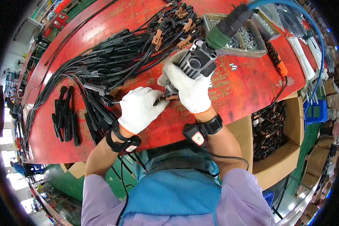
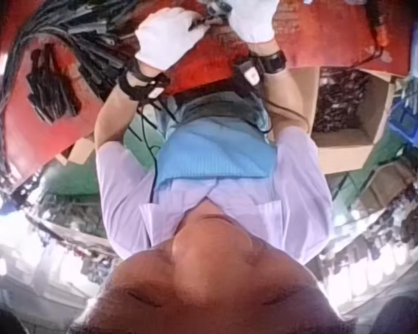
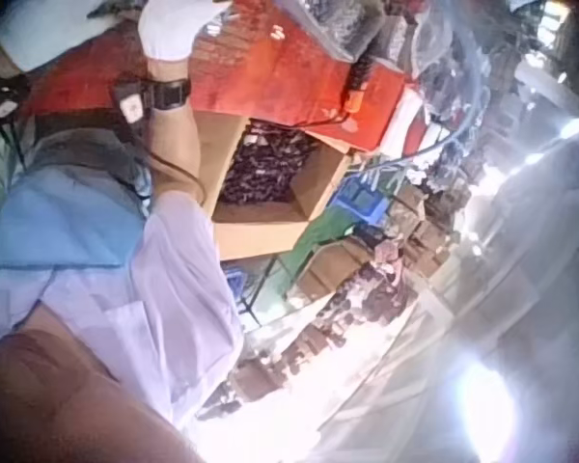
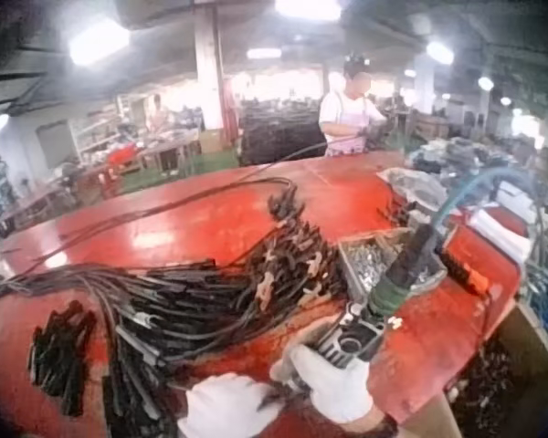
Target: The recorder is assembling electrical wire harnesses by attaching connectors and using a powered screwdriver to secure them, then organizing the completed bundles on a large workbench.
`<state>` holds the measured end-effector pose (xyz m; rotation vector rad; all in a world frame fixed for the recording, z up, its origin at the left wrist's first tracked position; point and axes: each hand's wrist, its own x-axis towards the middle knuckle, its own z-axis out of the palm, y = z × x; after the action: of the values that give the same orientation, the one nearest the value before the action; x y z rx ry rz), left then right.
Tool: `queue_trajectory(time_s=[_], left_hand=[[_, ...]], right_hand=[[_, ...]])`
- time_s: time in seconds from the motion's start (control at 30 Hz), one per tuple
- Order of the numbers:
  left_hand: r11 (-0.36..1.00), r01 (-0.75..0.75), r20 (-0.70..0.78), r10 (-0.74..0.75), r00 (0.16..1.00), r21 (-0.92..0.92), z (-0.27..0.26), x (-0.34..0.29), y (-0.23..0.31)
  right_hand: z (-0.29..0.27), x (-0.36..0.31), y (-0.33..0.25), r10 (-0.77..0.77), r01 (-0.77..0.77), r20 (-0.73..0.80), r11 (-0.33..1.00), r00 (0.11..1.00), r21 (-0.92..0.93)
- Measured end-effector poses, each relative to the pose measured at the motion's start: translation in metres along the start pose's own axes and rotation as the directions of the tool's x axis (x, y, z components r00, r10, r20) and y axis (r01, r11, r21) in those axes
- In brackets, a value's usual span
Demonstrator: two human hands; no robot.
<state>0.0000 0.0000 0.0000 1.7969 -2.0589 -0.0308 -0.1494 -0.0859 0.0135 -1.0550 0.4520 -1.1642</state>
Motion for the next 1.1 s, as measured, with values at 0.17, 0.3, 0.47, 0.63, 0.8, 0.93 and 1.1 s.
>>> queue_trajectory(time_s=[0.17, 0.3, 0.47, 0.63, 0.8, 0.93, 1.1], left_hand=[[1.0, -0.007, -0.001, 0.007, 1.0, -0.016, 0.002, -0.003, 0.002], [1.0, -0.003, 0.02, 0.003, 1.0, 0.008, -0.005, 0.0, 0.002], [1.0, 0.003, 0.008, -0.003, 1.0, -0.007, -0.003, -0.001, 0.001], [1.0, 0.012, 0.009, -0.012, 1.0, -0.018, -0.004, -0.001, 0.001], [1.0, 0.02, 0.04, -0.02, 0.999, 0.002, -0.004, 0.002, 0.003], [1.0, 0.019, 0.044, -0.018, 0.999, -0.013, -0.006, 0.0, 0.003], [0.999, 0.036, 0.031, -0.035, 0.999, -0.005, -0.004, 0.001, 0.005]], right_hand=[[0.009, -0.004, -0.015, 0.044, -0.046, -0.109, 0.999, 0.993, -0.013], [0.008, -0.002, -0.02, -0.02, 0.02, -0.158, 1.0, 0.987, -0.006], [0.011, -0.003, -0.016, -0.025, 0.026, -0.129, 1.0, 0.991, 0.004], [0.01, -0.008, -0.019, 0.003, -0.003, -0.02, 1.0, 1.0, -0.007], [0.029, 0.0, -0.019, 0.001, -0.058, -0.361, 0.987, 0.932, -0.147], [0.019, 0.001, -0.022, 0.01, -0.022, -0.133, 0.996, 0.991, -0.085], [0.027, 0.002, -0.023, 0.04, -0.076, -0.225, 0.985, 0.974, -0.154]])
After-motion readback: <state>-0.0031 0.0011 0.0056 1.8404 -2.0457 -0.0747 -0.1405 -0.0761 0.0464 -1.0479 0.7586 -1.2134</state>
